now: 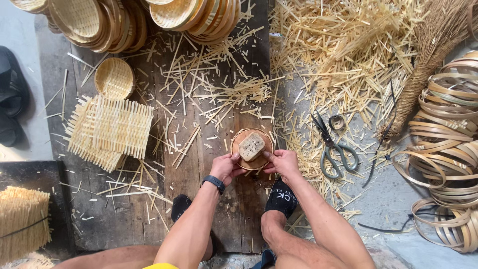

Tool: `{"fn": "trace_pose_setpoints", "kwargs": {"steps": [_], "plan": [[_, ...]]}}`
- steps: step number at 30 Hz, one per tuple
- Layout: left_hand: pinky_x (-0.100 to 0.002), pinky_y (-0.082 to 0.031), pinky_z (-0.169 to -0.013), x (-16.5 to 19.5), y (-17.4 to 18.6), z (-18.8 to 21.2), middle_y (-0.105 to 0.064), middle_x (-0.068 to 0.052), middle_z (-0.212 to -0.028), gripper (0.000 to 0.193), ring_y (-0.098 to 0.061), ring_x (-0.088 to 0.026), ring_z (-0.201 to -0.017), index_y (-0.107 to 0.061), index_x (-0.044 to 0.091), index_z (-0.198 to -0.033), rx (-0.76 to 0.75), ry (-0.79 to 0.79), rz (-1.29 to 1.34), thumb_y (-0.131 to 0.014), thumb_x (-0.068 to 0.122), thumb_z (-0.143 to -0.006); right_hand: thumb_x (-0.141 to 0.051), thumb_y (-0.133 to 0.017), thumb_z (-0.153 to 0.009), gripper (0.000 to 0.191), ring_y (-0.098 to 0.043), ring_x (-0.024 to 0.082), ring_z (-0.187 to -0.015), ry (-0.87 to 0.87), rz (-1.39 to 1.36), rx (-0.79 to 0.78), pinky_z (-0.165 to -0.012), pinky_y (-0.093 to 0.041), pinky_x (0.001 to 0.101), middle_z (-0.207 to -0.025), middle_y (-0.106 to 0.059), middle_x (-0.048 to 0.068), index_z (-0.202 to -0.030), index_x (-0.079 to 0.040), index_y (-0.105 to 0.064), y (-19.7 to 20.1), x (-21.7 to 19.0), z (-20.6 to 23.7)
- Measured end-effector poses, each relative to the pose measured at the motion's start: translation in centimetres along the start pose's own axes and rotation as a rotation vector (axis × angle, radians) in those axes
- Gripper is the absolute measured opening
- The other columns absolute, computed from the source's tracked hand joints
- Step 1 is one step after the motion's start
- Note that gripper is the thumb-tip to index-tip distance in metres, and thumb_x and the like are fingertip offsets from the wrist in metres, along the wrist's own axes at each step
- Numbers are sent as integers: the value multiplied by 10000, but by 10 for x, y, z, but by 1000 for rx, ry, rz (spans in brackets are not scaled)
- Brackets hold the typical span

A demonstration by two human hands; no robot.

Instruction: The person sits on the floor of a bamboo workshop and assembles round woven baskets, fitting a woven bamboo panel onto a round wooden base and folding and tucking bamboo strips around the rim. They use scissors to trim excess bamboo strips and set finished baskets with a stack of completed ones.

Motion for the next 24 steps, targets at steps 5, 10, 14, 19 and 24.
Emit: {"fn": "trace_pose_setpoints", "kwargs": {"steps": [5,10,14,19,24], "plan": [[-367,-657,-635,20,11,10,-738,-107,-918,265,-730,-207,-767,-734,-27,-1052,-20,-91,-209,-628,212,-1005,-349,-710,-919,504,-789,266,-696,-35,293,-36,-571,-617,369,-902,-778,183,-1144,102,-727,2,-22,31],[-311,-560,-752,64,-2,50,-759,-86,-914,355,-689,-171,-834,-751,41,-1196,58,-690,-620,-694,297,-957,-429,-911,-673,926,-676,409,-976,859,733,-12,-806,-577,521,-1093,-639,263,-1354,51,-506,-29,-96,89],[-311,-519,-875,56,-26,85,-720,-130,-1064,424,-653,-167,-978,-716,28,-1257,23,-931,-322,-650,361,-1001,-479,-867,-627,697,-763,312,-865,501,928,72,-796,-612,437,-957,-753,171,-1106,-49,-601,-56,-107,96],[-302,-556,-844,55,-16,77,-791,-139,-1058,463,-722,-136,-961,-724,43,-1221,112,-871,-416,-573,428,-1013,-425,-786,-730,564,-755,349,-865,392,966,37,-808,-595,429,-914,-768,214,-1126,-57,-625,-74,-95,100],[-368,-583,-785,67,16,31,-818,-156,-937,506,-732,-219,-869,-773,10,-1136,135,-794,-500,-592,465,-1010,-444,-752,-763,497,-739,264,-734,541,713,-118,-692,-598,386,-837,-766,146,-1071,-60,-683,-65,-76,92]]}}
Point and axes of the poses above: each hand's wrist, its own z-axis away from the middle knuckle, its own y-axis out of the back of the hand, x = y × z, the point moved 5 cm from there along -z, towards the middle knuckle
